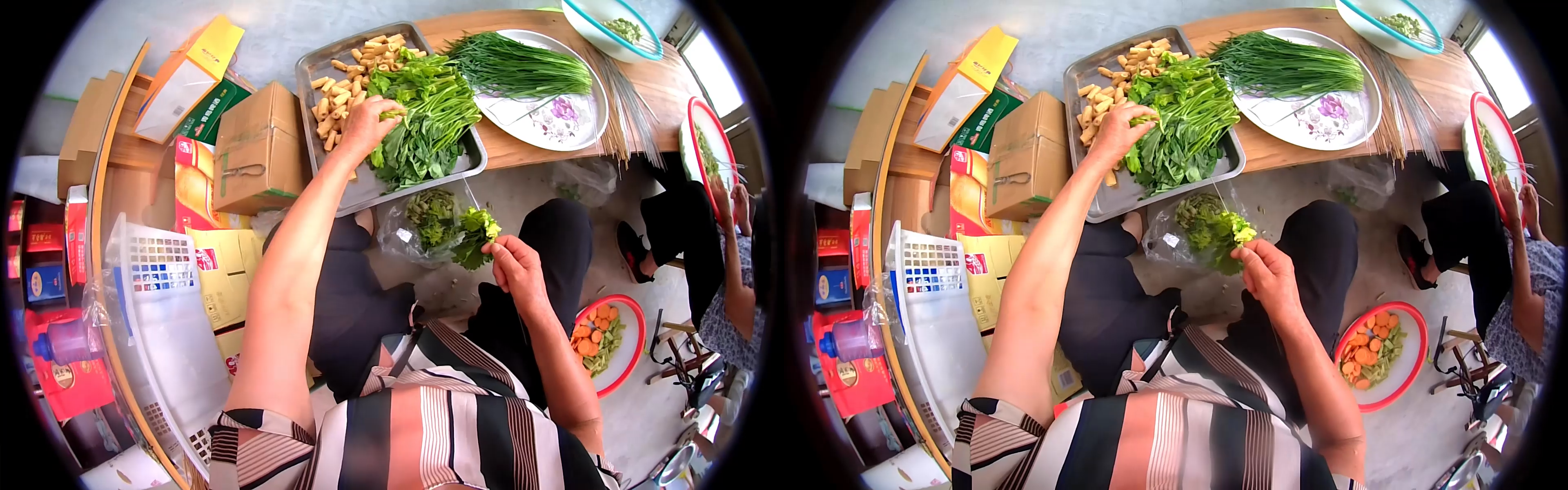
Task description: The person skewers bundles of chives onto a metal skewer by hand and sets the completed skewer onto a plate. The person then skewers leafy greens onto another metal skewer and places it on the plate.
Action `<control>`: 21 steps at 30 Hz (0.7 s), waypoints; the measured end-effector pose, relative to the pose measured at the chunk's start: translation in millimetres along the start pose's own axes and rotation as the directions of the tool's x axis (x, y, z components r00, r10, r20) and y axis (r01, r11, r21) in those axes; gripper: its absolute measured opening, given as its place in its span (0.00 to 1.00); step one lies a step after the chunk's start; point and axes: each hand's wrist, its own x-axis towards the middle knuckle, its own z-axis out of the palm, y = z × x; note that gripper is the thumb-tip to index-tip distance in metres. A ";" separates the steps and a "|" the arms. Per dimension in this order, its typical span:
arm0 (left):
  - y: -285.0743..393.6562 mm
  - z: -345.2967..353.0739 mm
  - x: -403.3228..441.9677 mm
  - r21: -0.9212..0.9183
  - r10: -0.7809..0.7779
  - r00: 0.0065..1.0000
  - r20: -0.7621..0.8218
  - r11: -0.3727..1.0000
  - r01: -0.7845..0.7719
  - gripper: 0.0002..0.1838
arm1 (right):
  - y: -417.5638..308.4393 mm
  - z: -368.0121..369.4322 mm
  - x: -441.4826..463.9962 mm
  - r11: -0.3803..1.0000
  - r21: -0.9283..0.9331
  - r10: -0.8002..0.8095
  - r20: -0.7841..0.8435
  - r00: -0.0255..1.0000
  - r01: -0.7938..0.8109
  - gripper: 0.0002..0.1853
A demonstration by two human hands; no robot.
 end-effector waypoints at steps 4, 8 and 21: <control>-6.9 12.9 1.3 0.150 0.080 0.994 0.070 0.985 -0.090 0.15 | -0.7 -2.3 3.1 1.000 -0.008 0.016 -0.015 1.000 -0.016 0.11; -5.4 11.6 2.8 0.127 0.086 0.995 0.056 0.988 -0.092 0.11 | -1.8 -2.8 6.1 0.999 -0.027 0.018 -0.027 0.999 -0.019 0.11; 113.9 -53.3 -99.5 -0.871 -0.432 0.902 -0.003 0.444 0.209 0.12 | -65.0 9.2 -53.5 0.988 -0.082 -0.132 0.011 0.991 0.132 0.10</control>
